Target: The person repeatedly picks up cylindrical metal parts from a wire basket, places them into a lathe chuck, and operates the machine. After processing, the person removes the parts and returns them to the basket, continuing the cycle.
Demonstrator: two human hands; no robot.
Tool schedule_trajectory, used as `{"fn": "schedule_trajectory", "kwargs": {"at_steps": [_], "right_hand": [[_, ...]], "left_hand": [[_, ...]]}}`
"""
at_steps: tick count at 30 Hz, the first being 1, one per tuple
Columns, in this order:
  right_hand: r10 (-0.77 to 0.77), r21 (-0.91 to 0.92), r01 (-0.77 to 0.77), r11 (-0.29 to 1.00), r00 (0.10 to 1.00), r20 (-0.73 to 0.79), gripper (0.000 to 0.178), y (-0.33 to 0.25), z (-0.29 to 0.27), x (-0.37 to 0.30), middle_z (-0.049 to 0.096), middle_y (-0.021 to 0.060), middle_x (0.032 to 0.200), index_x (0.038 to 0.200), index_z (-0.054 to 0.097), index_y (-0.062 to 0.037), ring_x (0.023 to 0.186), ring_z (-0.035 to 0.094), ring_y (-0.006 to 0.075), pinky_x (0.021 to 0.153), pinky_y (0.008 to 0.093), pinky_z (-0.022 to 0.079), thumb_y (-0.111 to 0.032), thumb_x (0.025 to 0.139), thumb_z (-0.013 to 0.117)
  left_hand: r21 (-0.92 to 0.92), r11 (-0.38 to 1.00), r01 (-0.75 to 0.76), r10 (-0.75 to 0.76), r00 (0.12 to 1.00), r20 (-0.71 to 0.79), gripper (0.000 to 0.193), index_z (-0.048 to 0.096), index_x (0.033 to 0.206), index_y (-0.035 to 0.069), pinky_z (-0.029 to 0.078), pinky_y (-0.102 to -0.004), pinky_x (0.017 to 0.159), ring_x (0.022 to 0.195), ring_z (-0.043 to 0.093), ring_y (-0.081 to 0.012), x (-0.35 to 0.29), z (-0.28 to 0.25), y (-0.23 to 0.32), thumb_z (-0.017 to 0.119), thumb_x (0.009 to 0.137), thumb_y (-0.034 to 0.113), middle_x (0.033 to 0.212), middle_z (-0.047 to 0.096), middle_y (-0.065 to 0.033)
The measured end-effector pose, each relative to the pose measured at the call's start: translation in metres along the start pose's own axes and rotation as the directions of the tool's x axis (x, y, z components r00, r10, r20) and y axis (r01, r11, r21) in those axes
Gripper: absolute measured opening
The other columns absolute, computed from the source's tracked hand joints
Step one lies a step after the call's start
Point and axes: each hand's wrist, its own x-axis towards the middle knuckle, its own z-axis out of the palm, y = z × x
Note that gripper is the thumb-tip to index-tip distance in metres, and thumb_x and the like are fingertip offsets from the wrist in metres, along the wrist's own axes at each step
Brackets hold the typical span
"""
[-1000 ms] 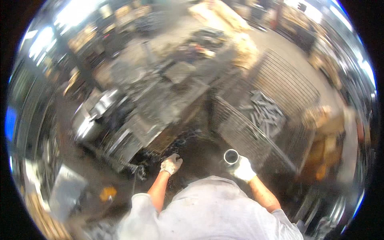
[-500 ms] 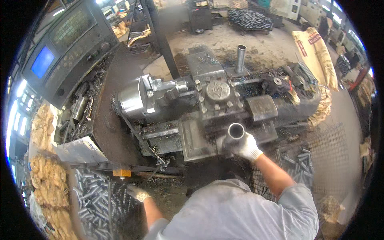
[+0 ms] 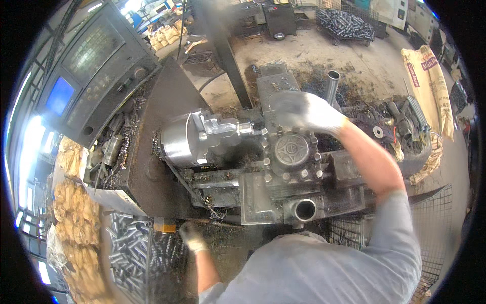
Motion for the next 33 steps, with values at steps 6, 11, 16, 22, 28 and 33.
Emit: {"fn": "schedule_trajectory", "kwargs": {"at_steps": [6,11,16,22,28,33], "right_hand": [[0.569,0.019,-0.701,0.713,0.594,0.568,0.038,0.062,0.11,0.129,0.076,0.017,0.097,0.118,0.075,-0.0055,0.082,0.076,0.0284,0.074,0.0512,0.063,-0.037,0.096,0.071],[0.632,0.069,-0.763,0.642,0.578,0.517,0.025,0.179,0.041,0.112,0.078,0.0202,0.113,0.114,0.079,-0.0034,0.095,0.078,0.0304,0.083,0.0458,0.065,-0.018,0.094,0.074],[0.358,-0.694,-0.344,0.632,0.925,-0.132,0.025,0.245,-0.065,0.11,0.075,0.0081,0.092,0.1,0.077,-0.0047,0.079,0.071,0.02,0.07,0.0349,0.057,-0.029,0.095,0.07],[0.232,-0.097,-0.216,0.972,0.796,0.559,0.064,0.138,0.101,0.129,0.07,0.0196,0.139,0.135,0.071,-0.0034,0.11,0.074,0.0293,0.091,0.038,0.065,-0.035,0.083,0.087],[0.65,-0.844,0.084,0.529,0.6,0.467,0.031,0.166,0.025,0.112,0.082,0.0103,0.108,0.115,0.08,-0.0081,0.097,0.079,0.0286,0.08,0.0464,0.062,-0.018,0.088,0.07],[0.356,-0.809,-0.232,0.54,0.934,-0.03,0.031,0.135,-0.001,0.125,0.078,0.023,0.099,0.095,0.081,-0.002,0.09,0.077,0.04,0.079,0.0488,0.062,-0.028,0.088,0.065]], "left_hand": [[0.54,0.337,-0.771,0.807,0.532,0.256,0.107,0.041,0.152,-0.005,0.026,-0.0642,0.128,0.151,0.042,-0.0423,0.018,0.111,0.175,0.095,0.065,0.025,0.159,0.047,-0.0262],[0.406,0.097,-0.909,0.956,0.198,0.215,0.112,0.04,0.153,-0.004,0.029,-0.0649,0.126,0.15,0.041,-0.0476,0.084,0.126,0.224,0.093,0.065,0.039,0.157,0.044,-0.0286],[0.447,0.047,-0.893,0.858,0.265,0.439,0.113,0.037,0.158,0.0,0.031,-0.0627,0.125,0.148,0.042,-0.0477,0.097,0.122,0.248,0.089,0.068,0.045,0.156,0.045,-0.0273],[0.337,0.039,-0.941,0.498,0.31,0.81,0.128,0.034,0.161,0.004,0.039,-0.0496,0.125,0.146,0.047,-0.0432,0.108,0.111,0.361,0.098,0.052,0.03,0.158,0.048,-0.0248],[0.257,0.177,-0.95,0.854,0.278,0.439,0.084,0.051,0.15,0.003,0.039,-0.0569,0.119,0.135,0.056,-0.0435,0.111,0.123,0.331,0.08,0.072,0.019,0.145,0.06,-0.0242],[0.213,0.241,-0.947,0.887,0.304,0.347,0.078,0.053,0.151,0.006,0.036,-0.055,0.123,0.136,0.056,-0.0428,0.135,0.142,0.307,0.077,0.079,0.023,0.144,0.062,-0.0221]]}}
